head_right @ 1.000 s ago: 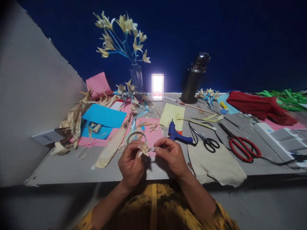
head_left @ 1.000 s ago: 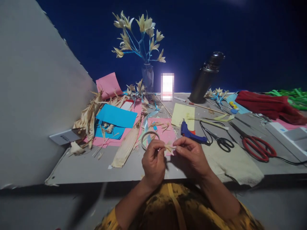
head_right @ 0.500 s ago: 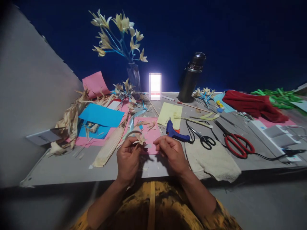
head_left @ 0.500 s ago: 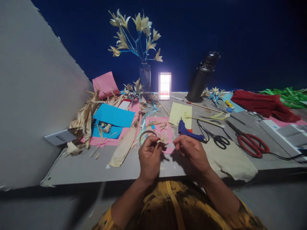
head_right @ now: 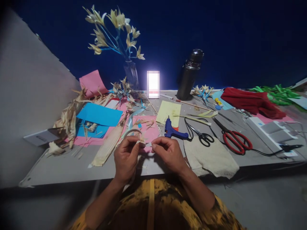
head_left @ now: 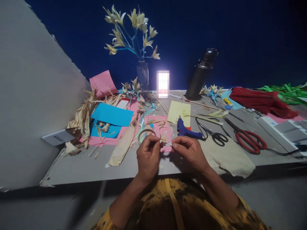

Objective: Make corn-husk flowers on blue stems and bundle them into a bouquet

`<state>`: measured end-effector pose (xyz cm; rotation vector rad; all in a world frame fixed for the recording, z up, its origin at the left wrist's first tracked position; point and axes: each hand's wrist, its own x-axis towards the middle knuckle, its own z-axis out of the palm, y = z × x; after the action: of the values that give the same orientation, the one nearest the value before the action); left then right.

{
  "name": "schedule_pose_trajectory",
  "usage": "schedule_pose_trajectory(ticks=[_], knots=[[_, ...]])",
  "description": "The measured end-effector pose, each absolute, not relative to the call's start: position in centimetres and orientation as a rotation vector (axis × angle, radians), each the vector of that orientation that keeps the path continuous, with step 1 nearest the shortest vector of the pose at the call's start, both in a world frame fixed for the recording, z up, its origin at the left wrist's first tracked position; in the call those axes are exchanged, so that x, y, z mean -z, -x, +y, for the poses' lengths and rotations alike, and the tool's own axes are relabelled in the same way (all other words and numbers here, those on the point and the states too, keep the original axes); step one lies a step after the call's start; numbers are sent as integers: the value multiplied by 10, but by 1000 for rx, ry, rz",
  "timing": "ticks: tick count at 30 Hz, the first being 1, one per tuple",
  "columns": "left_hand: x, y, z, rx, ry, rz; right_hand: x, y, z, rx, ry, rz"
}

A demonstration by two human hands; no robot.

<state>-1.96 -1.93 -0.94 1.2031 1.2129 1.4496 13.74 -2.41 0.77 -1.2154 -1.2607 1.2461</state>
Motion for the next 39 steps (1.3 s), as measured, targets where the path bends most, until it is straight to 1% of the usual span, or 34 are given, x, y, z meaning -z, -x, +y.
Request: schedule_pose_trajectory(ticks=[5,11,15,22,29,32,36,39], knots=[[9,21,-19,-1358,-1218,1210,-9,-138,-24,-1236,1252,-1298],[3,20,-16,-1306,-1190,1222,-6,-140,-24,-1336,1243,-1274],[3,21,-13,-1265,-1042,1108,-3,-140,-21,-1400,1222,-1230],[6,21,-10,-1221,-832,1028,3,-140,-22,-1282,1284,-1187],[3,30,-9,-1230,-701,925,-5,-136,-23,-1197,1327,-1156],[0,49,-3,-1249,-707,1006,-4,-140,-23,-1215,1280,-1181],[-6,85,7,-1315,-836,1294,4,-146,-25,-1290,1226,-1204],[-6,105,11,-1310,-754,1259,10,-145,-23,-1337,1199,-1176]])
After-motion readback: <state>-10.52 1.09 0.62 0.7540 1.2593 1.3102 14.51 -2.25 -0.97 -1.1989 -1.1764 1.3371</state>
